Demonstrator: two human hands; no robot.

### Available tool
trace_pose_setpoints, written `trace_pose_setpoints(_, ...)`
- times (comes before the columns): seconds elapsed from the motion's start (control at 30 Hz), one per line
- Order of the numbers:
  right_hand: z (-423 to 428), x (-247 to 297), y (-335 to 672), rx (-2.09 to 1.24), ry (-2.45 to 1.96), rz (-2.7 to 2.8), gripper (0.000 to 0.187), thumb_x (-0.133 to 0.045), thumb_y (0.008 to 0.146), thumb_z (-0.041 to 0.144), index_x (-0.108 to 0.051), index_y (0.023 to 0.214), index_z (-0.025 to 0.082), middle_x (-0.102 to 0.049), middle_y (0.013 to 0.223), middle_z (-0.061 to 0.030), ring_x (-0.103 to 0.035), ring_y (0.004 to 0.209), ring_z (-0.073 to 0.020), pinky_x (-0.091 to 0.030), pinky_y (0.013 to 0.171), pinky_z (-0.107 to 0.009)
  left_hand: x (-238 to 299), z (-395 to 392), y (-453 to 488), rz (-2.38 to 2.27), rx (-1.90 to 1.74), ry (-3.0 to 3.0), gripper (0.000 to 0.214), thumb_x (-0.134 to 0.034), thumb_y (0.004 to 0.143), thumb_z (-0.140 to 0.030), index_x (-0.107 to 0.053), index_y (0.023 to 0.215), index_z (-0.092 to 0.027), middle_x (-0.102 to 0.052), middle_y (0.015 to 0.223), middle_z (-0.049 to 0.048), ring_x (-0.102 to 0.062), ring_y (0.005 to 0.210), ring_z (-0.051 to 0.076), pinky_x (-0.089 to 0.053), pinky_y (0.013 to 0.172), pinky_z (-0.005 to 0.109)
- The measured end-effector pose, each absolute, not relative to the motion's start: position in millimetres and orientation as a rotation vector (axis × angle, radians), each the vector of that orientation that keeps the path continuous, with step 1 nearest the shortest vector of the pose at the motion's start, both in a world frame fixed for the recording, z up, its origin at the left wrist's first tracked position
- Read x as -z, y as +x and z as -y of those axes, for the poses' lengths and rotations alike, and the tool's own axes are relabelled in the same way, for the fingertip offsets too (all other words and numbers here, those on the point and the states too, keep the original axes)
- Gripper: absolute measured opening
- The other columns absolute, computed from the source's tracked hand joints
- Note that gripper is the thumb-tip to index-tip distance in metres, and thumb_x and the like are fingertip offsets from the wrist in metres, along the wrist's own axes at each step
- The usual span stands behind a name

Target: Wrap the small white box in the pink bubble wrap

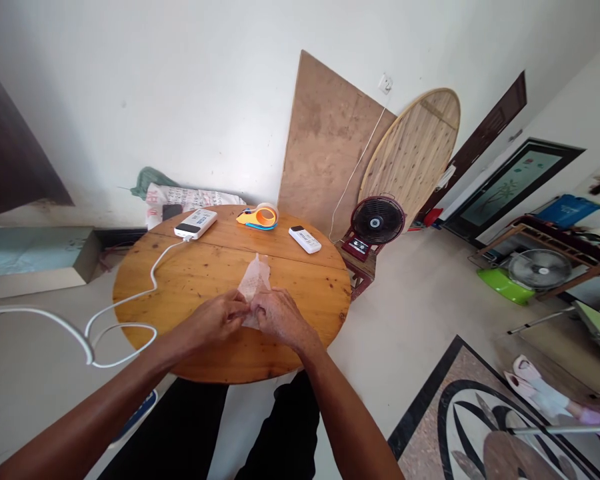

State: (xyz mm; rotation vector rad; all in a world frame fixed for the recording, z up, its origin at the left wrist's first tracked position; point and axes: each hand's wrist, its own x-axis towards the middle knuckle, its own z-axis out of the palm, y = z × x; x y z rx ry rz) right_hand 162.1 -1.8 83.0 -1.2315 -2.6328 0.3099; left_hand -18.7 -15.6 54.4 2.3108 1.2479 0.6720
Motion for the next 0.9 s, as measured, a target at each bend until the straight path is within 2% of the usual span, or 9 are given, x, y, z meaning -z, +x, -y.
trace_pose_setpoints(0.1,-1.9,-81.0,167.9,-0.464,-1.229,2.550,0.030,-0.043,0.078,0.005,-0.065,0.091,0.020,-0.068,0.087,0.0004,-0.059,0.079,-0.0128,-0.042,0.073,-0.022,-49.0,21.4,-12.7,-1.348,-0.700,2.535,0.029,-0.041,0.084,-0.014,-0.070,0.086,-0.018,-0.063,0.095,0.0088,-0.057,0.085,0.019,-0.045,0.078,0.031)
trace_pose_setpoints(0.2,-7.1,-74.4,176.2,-0.523,-1.268,2.449,0.037,-0.043,0.077,0.003,-0.062,0.104,0.019,-0.067,0.102,-0.0020,-0.060,0.090,-0.0132,-0.044,0.081,-0.024,-48.5,21.5,-10.2,-1.302,-0.744,2.678,0.025,-0.043,0.083,-0.010,-0.067,0.076,-0.017,-0.063,0.102,0.0102,-0.054,0.095,0.022,-0.045,0.085,0.037)
trace_pose_setpoints(0.3,-10.6,-67.5,183.6,-0.481,-1.364,2.434,0.037,-0.046,0.079,0.006,-0.060,0.112,0.017,-0.065,0.112,-0.0063,-0.059,0.100,-0.0156,-0.043,0.089,-0.028,-46.6,17.0,-10.2,-1.207,-0.746,2.670,0.023,-0.044,0.081,-0.008,-0.063,0.072,-0.016,-0.065,0.096,0.0093,-0.056,0.098,0.021,-0.046,0.088,0.036)
trace_pose_setpoints(0.47,-9.2,-58.9,187.4,-0.374,-1.490,2.426,0.025,-0.044,0.091,0.019,-0.062,0.107,0.017,-0.063,0.111,-0.0082,-0.056,0.104,-0.0164,-0.041,0.092,-0.031,-41.7,11.9,-9.8,-1.172,-0.759,2.608,0.021,-0.042,0.079,-0.005,-0.060,0.077,-0.017,-0.065,0.100,0.0095,-0.056,0.104,0.021,-0.046,0.091,0.034)
trace_pose_setpoints(0.57,-6.8,-49.5,188.0,-0.338,-1.608,2.272,0.020,-0.050,0.089,0.025,-0.065,0.098,0.017,-0.055,0.121,-0.0106,-0.053,0.108,-0.0177,-0.040,0.093,-0.031,-42.0,10.8,-9.6,-1.173,-0.702,2.636,0.021,-0.042,0.078,-0.005,-0.059,0.083,-0.016,-0.065,0.100,0.0101,-0.055,0.105,0.022,-0.046,0.091,0.034)
trace_pose_setpoints(0.63,-5.4,-42.7,189.3,-0.372,-1.683,2.145,0.018,-0.054,0.086,0.028,-0.066,0.095,0.017,-0.050,0.126,-0.0117,-0.054,0.104,-0.0177,-0.042,0.090,-0.031,-43.0,9.7,-9.8,-1.163,-0.665,2.655,0.021,-0.042,0.077,-0.005,-0.059,0.084,-0.016,-0.065,0.098,0.0099,-0.055,0.105,0.023,-0.046,0.090,0.034)
trace_pose_setpoints(0.73,-2.3,-38.5,191.9,-0.426,-1.754,2.020,0.020,-0.057,0.083,0.033,-0.064,0.092,0.016,-0.053,0.117,-0.0105,-0.056,0.085,-0.0148,-0.044,0.079,-0.028,-45.0,8.0,-10.4,-1.150,-0.628,2.676,0.019,-0.043,0.077,-0.005,-0.057,0.080,-0.016,-0.065,0.092,0.0090,-0.055,0.101,0.023,-0.046,0.089,0.034)
trace_pose_setpoints(0.83,2.3,-42.2,192.4,-0.474,-1.783,1.968,0.022,-0.057,0.081,0.038,-0.060,0.086,0.017,-0.058,0.091,-0.0040,-0.053,0.075,-0.0139,-0.042,0.070,-0.026,-47.2,7.2,-10.3,-1.143,-0.610,2.709,0.017,-0.043,0.078,-0.006,-0.057,0.077,-0.016,-0.065,0.090,0.0089,-0.054,0.099,0.023,-0.045,0.089,0.035)
trace_pose_setpoints(0.9,4.9,-44.6,190.6,-0.544,-1.788,1.949,0.023,-0.056,0.080,0.041,-0.057,0.081,0.018,-0.055,0.076,0.0007,-0.051,0.069,-0.0129,-0.039,0.064,-0.023,-48.3,7.2,-10.1,-1.138,-0.606,2.727,0.017,-0.043,0.078,-0.006,-0.056,0.076,-0.017,-0.065,0.088,0.0086,-0.054,0.097,0.023,-0.044,0.089,0.036)
